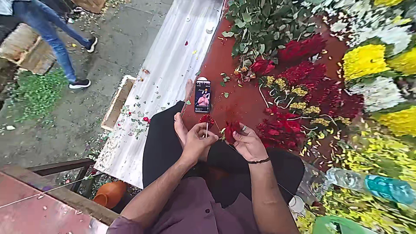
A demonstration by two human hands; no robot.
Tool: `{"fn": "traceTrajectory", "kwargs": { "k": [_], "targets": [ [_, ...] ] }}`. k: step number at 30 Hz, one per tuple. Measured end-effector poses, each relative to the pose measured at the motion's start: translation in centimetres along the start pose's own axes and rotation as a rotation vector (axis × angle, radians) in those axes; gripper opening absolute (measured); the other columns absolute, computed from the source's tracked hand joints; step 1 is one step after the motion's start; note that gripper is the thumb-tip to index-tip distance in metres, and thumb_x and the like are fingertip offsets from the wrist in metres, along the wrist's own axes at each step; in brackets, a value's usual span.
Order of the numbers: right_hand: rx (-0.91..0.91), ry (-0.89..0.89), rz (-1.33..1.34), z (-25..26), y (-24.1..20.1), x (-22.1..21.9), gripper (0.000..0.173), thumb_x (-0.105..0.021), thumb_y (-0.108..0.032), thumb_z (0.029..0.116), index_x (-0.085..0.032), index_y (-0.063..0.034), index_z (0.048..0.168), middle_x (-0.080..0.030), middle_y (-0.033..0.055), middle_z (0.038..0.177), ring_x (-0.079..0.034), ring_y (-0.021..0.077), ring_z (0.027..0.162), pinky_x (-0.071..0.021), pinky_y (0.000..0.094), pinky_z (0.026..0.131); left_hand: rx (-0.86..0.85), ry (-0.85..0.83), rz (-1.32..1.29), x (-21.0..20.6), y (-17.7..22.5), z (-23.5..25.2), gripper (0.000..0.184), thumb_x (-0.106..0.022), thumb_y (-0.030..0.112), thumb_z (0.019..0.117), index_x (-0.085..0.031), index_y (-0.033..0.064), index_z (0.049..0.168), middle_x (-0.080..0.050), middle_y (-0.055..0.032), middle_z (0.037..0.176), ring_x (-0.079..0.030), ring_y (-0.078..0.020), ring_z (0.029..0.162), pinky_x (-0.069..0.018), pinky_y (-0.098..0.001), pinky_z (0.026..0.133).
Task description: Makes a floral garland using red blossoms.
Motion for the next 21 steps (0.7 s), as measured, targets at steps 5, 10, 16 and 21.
{"fn": "traceTrajectory", "kwargs": {
  "k": [5,10,16,21],
  "targets": [
    [0.034,-0.066,-0.164,-0.3,0.2,-1.2,0.022,-0.072,0.003,0.0852,-0.07,-0.0004,0.107,-0.072,0.0107,0.094,-0.07,0.016,0.08,-0.0625,0.034,0.073,-0.061,0.048,-0.061,-0.8,-0.5,0.1,0.06,-0.079,-0.004,0.0812,-0.053,-0.0046,0.135,-0.072,-0.0145,0.093,-0.07,-0.0201,0.076,-0.0598,-0.0327,0.066],
    [0.049,-0.052,-0.242,-0.4,0.2,-1.6,0.025,-0.076,0.007,0.0813,-0.07,0.0006,0.104,-0.07,0.0104,0.091,-0.069,0.0157,0.079,-0.0622,0.0333,0.074,-0.089,0.036,-0.032,-0.6,-0.7,-0.2,0.067,-0.079,-0.007,0.0815,-0.049,-0.0037,0.141,-0.073,-0.0149,0.099,-0.071,-0.0214,0.079,-0.0623,-0.0352,0.072],
    [0.038,-0.043,-0.191,-0.6,1.0,-2.3,0.023,-0.076,0.007,0.0817,-0.067,-0.0009,0.101,-0.069,0.0098,0.089,-0.069,0.0162,0.079,-0.0623,0.035,0.074,-0.153,0.045,0.053,0.0,-0.4,-0.2,0.066,-0.077,-0.008,0.0822,-0.05,-0.0014,0.142,-0.074,-0.0131,0.098,-0.072,-0.0203,0.083,-0.0624,-0.035,0.075],
    [0.008,-0.052,-0.035,-0.7,2.1,-2.7,0.02,-0.073,0.011,0.0818,-0.068,-0.0027,0.096,-0.071,0.009,0.086,-0.069,0.0149,0.076,-0.062,0.0345,0.074,-0.195,0.067,0.062,0.2,-0.3,-0.6,0.061,-0.071,-0.01,0.0871,-0.05,-0.0009,0.144,-0.072,-0.0131,0.1,-0.072,-0.0217,0.084,-0.0637,-0.04,0.079]
  ]
}}
Point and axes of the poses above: each hand's wrist, its own z-axis towards the middle knuckle, its own x-axis out of the back of the hand, y = z × x, the point moved 8 cm from there along z, towards the middle knuckle
